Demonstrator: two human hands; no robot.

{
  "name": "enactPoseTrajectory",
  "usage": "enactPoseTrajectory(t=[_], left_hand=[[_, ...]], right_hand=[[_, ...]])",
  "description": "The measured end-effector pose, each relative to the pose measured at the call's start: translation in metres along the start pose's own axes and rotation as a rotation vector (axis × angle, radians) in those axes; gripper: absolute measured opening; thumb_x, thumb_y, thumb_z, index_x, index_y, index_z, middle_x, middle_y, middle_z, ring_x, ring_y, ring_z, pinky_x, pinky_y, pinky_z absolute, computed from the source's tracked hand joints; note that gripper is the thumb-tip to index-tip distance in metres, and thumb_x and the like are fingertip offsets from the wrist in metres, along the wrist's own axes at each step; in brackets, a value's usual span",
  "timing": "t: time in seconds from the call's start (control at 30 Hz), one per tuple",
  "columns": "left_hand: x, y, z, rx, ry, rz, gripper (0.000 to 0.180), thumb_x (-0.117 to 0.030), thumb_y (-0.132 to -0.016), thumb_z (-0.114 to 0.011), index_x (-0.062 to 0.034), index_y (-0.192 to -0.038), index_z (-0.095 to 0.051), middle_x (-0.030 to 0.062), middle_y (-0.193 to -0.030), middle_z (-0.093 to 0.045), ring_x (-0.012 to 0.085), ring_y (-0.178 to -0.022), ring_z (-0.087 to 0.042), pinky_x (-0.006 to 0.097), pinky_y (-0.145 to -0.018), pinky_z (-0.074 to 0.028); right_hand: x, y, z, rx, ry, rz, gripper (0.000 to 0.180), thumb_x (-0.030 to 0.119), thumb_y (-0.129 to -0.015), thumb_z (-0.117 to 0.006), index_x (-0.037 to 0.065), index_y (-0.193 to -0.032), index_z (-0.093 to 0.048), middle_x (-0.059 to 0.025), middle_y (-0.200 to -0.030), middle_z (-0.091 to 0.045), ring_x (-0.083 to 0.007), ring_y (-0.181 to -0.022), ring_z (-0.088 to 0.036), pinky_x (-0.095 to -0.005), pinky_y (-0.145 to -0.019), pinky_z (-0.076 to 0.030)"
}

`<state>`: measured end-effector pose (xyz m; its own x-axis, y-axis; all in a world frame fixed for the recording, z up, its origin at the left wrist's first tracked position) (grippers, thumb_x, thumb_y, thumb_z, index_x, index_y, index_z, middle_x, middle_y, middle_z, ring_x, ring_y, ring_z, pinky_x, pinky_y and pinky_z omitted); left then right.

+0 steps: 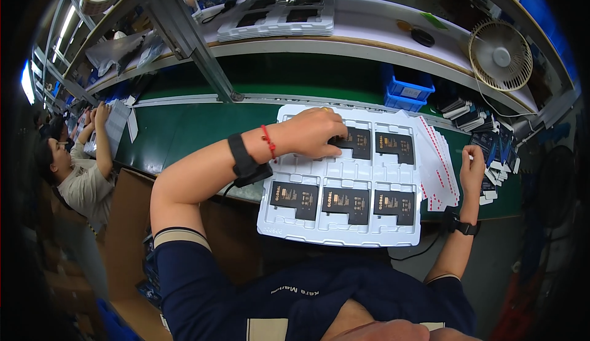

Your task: Assembling small electronic components into a tray and applying adhesive labels.

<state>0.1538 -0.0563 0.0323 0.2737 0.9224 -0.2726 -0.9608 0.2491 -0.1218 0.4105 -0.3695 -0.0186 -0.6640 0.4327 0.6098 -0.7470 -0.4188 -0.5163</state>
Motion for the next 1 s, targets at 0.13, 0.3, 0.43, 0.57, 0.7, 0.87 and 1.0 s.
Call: enactPoseTrajectory(t=[0.13, 0.3, 0.43, 0.57, 0.7, 0.87, 1.0], left_hand=[[-0.003, -0.014, -0.010, 0.014, -0.033, 0.024, 0.029, -0.022, -0.077, -0.075, -0.0041, -0.098, -0.066, 0.0139, -0.092, -0.063, 0.0331, -0.093, -0.062, 0.042, -0.080, -0.051], [-0.015, -0.013, -0.007, -0.102, -0.244, -0.074, 0.020, -0.018, -0.075, -0.070, -0.0057, -0.089, -0.063, 0.0103, -0.083, -0.062, 0.0299, -0.075, -0.065, 0.040, -0.063, -0.053], [-0.019, -0.012, -0.008, -0.164, -0.296, -0.115, 0.015, -0.018, -0.074, -0.068, -0.0067, -0.083, -0.063, 0.0078, -0.076, -0.061, 0.0280, -0.064, -0.064, 0.039, -0.054, -0.051], [-0.014, 0.001, 0.012, -0.358, -0.305, -0.071, 0.011, -0.016, -0.076, -0.069, -0.0067, -0.076, -0.063, 0.0063, -0.069, -0.062, 0.0267, -0.059, -0.063, 0.037, -0.052, -0.051], [-0.006, 0.008, 0.026, -0.478, -0.281, 0.023, 0.011, -0.015, -0.078, -0.070, -0.0064, -0.076, -0.064, 0.0066, -0.069, -0.064, 0.0265, -0.060, -0.064, 0.037, -0.052, -0.051], [0.003, 0.012, 0.027, -0.476, -0.237, 0.059, 0.008, -0.014, -0.079, -0.069, -0.0065, -0.077, -0.065, 0.0075, -0.071, -0.065, 0.0273, -0.061, -0.064, 0.038, -0.054, -0.051], [0.006, 0.011, 0.025, -0.479, -0.182, 0.062, 0.008, -0.013, -0.080, -0.068, -0.0062, -0.078, -0.065, 0.0080, -0.071, -0.065, 0.0281, -0.062, -0.064, 0.038, -0.056, -0.051]], right_hand=[[0.072, -0.017, -0.007, 0.061, -0.274, 0.100, 0.003, 0.001, -0.093, -0.056, 0.000, -0.092, -0.059, -0.0030, -0.084, -0.061, -0.0103, -0.075, -0.057, -0.0228, -0.066, -0.045], [0.145, -0.025, -0.042, 0.289, -0.609, 0.028, 0.002, -0.001, -0.091, -0.059, -0.001, -0.092, -0.061, -0.0035, -0.085, -0.064, -0.0081, -0.078, -0.060, -0.0214, -0.066, -0.046], [0.187, -0.029, -0.085, 0.550, -0.697, 0.029, 0.009, -0.002, -0.089, -0.061, 0.000, -0.098, -0.060, -0.0033, -0.084, -0.063, -0.0074, -0.077, -0.060, -0.0205, -0.068, -0.046], [0.232, -0.031, -0.121, 0.623, -0.752, 0.064, 0.020, -0.002, -0.088, -0.062, 0.001, -0.107, -0.057, -0.0026, -0.083, -0.062, -0.0076, -0.076, -0.058, -0.0217, -0.067, -0.046], [0.248, -0.028, -0.158, 0.745, -0.605, 0.085, 0.027, 0.000, -0.088, -0.061, 0.001, -0.114, -0.053, -0.0029, -0.083, -0.060, -0.0084, -0.075, -0.056, -0.0236, -0.067, -0.045], [0.258, -0.025, -0.185, 0.816, -0.524, 0.120, 0.026, 0.000, -0.087, -0.061, 0.000, -0.111, -0.054, -0.0069, -0.082, -0.063, -0.0135, -0.073, -0.058, -0.0290, -0.066, -0.048], [0.257, -0.024, -0.195, 0.833, -0.512, 0.131, 0.024, 0.001, -0.086, -0.061, -0.001, -0.109, -0.055, -0.0080, -0.080, -0.063, -0.0146, -0.073, -0.059, -0.0302, -0.066, -0.048]])
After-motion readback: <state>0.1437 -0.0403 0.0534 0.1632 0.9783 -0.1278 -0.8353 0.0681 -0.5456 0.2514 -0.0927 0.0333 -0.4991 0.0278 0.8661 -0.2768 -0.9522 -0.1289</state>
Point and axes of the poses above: each hand's wrist, its own y-axis away from the middle knuckle, its own z-axis out of the back of the hand, x = y × z, the point moved 8 cm from there along -y, towards the middle knuckle
